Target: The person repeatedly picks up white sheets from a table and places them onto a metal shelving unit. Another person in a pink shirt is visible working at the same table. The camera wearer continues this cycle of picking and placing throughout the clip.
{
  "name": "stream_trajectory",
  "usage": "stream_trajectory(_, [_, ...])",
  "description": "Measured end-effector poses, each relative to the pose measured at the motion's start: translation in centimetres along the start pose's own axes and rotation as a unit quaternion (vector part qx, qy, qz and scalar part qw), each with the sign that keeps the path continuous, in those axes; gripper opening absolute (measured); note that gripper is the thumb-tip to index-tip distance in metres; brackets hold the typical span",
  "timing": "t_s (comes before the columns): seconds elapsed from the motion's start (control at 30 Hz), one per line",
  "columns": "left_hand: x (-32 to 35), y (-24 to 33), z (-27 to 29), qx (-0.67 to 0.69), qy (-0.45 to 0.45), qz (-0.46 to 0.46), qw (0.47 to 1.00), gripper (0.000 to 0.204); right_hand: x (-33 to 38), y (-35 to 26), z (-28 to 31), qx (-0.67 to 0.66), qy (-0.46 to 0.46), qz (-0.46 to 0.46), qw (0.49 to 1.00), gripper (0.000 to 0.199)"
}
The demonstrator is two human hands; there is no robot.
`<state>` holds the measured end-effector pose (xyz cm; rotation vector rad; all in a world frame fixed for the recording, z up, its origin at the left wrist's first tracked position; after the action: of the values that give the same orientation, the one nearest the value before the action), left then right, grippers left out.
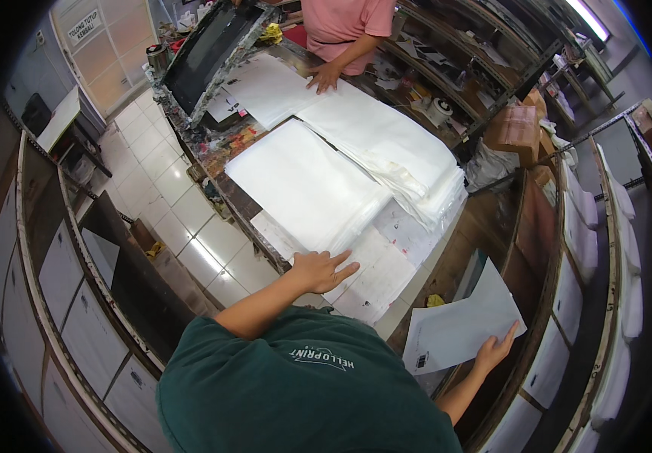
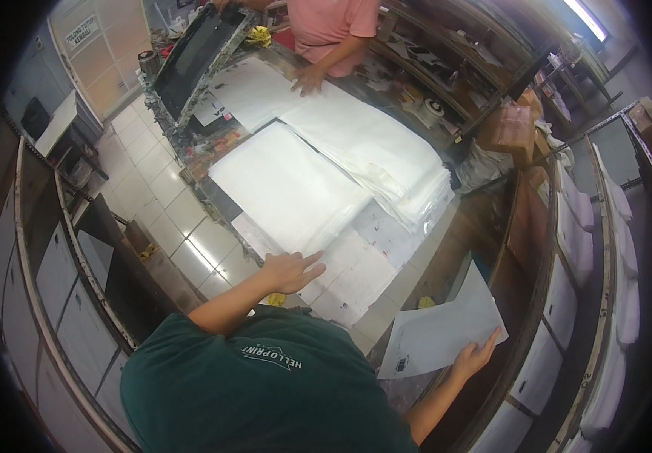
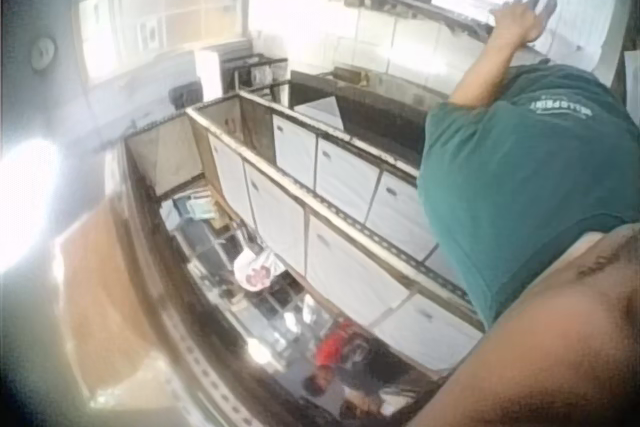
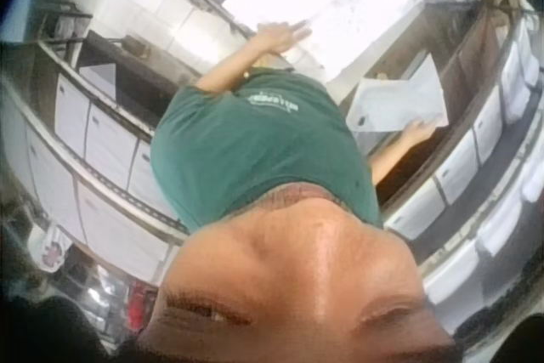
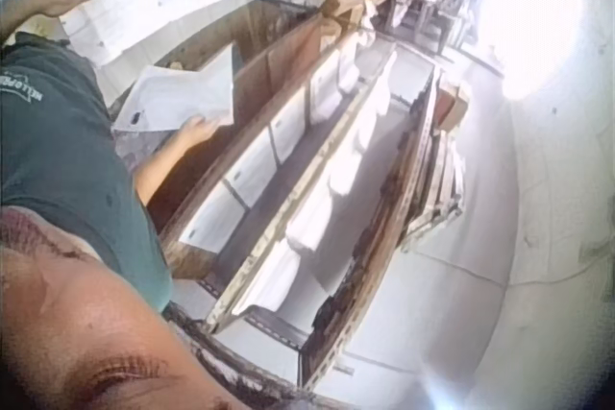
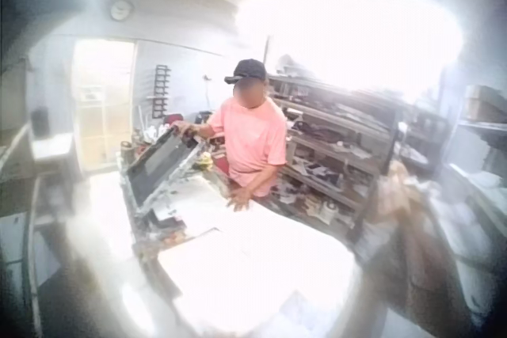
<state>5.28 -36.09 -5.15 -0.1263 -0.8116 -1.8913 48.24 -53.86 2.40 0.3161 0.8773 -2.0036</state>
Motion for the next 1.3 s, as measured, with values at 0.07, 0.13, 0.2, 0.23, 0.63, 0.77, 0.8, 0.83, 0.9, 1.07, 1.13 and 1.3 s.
stream_trajectory(0.07, [0.3,0.8,0.8,0.033,-0.004,-0.035,0.999,0.069,0.1,0.0,0.0,0.006,0.002,0.004,1.000,0.071])
stream_trajectory(0.13, [-0.4,0.7,1.8,-0.002,0.090,-0.062,0.994,0.071,0.2,-0.1,0.1,0.018,0.006,0.004,1.000,0.070])
stream_trajectory(0.2, [-1.7,-0.4,2.8,-0.007,0.187,-0.058,0.981,0.069,0.1,-0.8,0.2,0.009,0.002,0.000,1.000,0.069])
stream_trajectory(0.23, [-2.5,-1.3,3.4,-0.003,0.238,-0.053,0.970,0.068,0.2,-0.9,0.3,0.003,0.001,-0.003,1.000,0.069])
stream_trajectory(0.63, [-9.6,-15.3,12.4,-0.085,0.587,0.135,0.793,0.099,1.9,-0.8,3.2,0.061,0.011,0.009,0.998,0.069])
stream_trajectory(0.77, [-15.4,-17.4,13.6,-0.131,0.533,0.207,0.810,0.109,2.7,-1.6,4.4,0.060,-0.019,-0.017,0.998,0.070])
stream_trajectory(0.8, [-17.4,-17.3,13.8,-0.138,0.522,0.208,0.816,0.110,3.0,-1.9,4.8,0.064,-0.025,-0.015,0.998,0.071])
stream_trajectory(0.83, [-19.4,-17.7,13.4,-0.144,0.506,0.197,0.828,0.109,3.2,-2.3,5.1,0.069,-0.030,-0.016,0.997,0.072])
stream_trajectory(0.9, [-24.8,-19.6,11.6,-0.225,0.483,0.151,0.832,0.078,3.4,-2.7,5.5,0.054,-0.041,-0.023,0.997,0.072])
stream_trajectory(1.07, [-29.2,-25.6,9.4,-0.245,0.436,0.041,0.865,0.025,2.3,-5.0,4.6,0.046,-0.057,-0.037,0.997,0.072])
stream_trajectory(1.13, [-25.0,-18.9,10.6,-0.197,0.413,-0.002,0.889,0.025,2.7,-4.0,4.0,0.007,-0.077,-0.110,0.991,0.072])
stream_trajectory(1.3, [-17.9,-9.5,10.8,-0.178,0.369,0.013,0.912,0.028,0.5,4.1,8.9,-0.060,-0.037,-0.199,0.977,0.073])
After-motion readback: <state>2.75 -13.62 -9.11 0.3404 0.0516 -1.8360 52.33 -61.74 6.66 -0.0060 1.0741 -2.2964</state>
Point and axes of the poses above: each hand's wrist, its own x-axis away from the middle knuckle, its own z-axis out of the back of the hand, y = z × x, the point moved 6 cm from there along -x, towards the middle knuckle, and after that the axes turned 4 degrees about -z, right-handed, at the moved point
